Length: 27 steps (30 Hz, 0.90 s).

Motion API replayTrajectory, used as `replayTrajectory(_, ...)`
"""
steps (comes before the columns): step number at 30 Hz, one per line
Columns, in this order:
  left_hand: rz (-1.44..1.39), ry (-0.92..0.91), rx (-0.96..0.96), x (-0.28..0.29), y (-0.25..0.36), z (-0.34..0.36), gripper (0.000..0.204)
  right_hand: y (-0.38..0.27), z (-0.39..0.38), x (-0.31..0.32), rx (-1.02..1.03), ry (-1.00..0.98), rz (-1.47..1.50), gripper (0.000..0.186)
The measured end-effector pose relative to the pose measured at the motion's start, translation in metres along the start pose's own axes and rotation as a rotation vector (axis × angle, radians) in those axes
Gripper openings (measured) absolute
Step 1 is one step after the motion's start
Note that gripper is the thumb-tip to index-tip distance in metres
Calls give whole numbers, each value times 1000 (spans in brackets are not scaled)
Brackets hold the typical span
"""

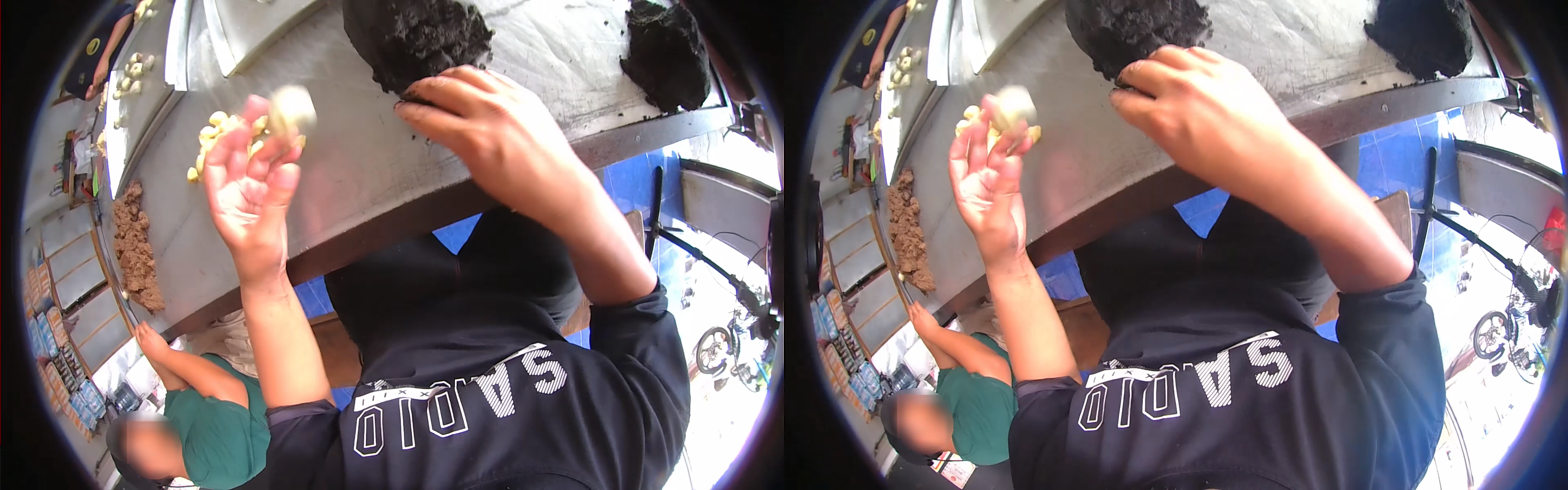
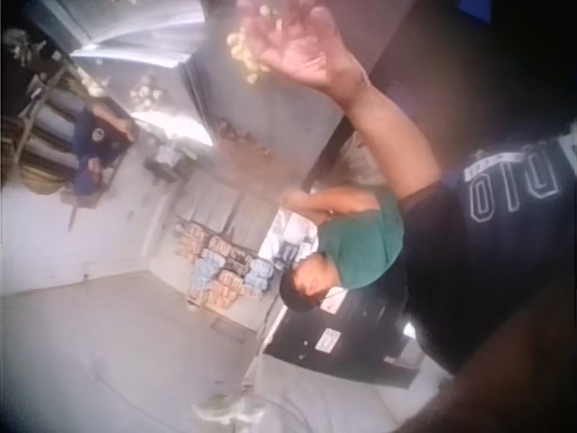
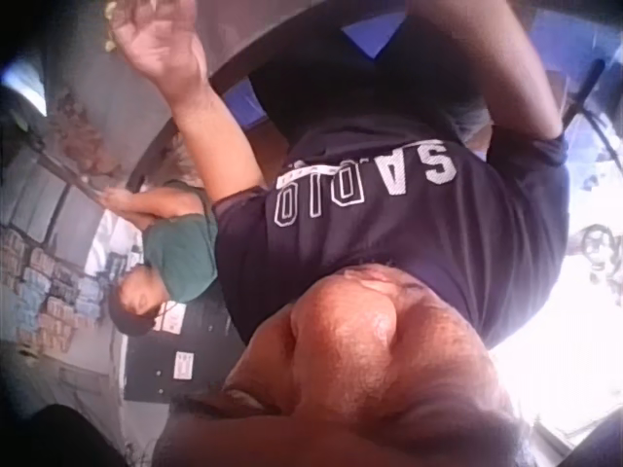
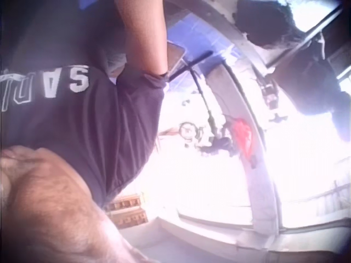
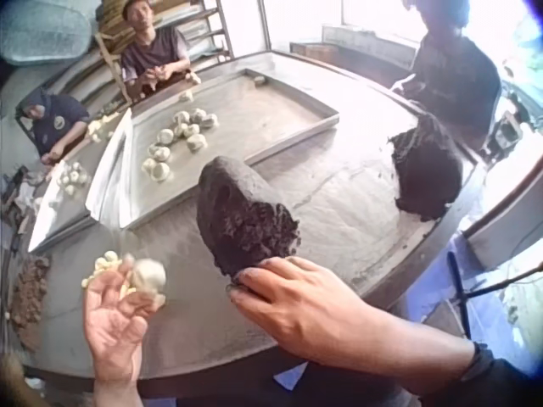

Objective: The person pinches off pieces of dark dough, flattens them, and places a small portion of light dough inside before sealing it.

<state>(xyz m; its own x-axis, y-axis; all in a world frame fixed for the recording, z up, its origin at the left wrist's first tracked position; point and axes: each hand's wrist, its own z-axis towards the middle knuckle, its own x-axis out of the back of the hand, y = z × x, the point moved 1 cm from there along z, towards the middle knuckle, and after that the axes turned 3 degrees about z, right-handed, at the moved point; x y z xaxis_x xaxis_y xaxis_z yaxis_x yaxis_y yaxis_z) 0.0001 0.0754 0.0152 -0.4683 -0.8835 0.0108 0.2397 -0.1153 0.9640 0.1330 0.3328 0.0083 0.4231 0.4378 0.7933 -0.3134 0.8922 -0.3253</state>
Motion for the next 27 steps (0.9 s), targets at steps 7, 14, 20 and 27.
replayTrajectory(7,1210,-70,-86,8,-7,9,37,-7,-6,5,-170,-108,117,20)
replayTrajectory(14,1232,-281,-416,19,-2,-25,28,-1,-25,13,-167,37,-25,32)
replayTrajectory(20,413,90,127,20,-18,-22,24,-6,4,-4,-98,5,-88,2)
replayTrajectory(27,608,-219,-40,20,3,-34,29,-8,-12,30,-362,-50,59,31)
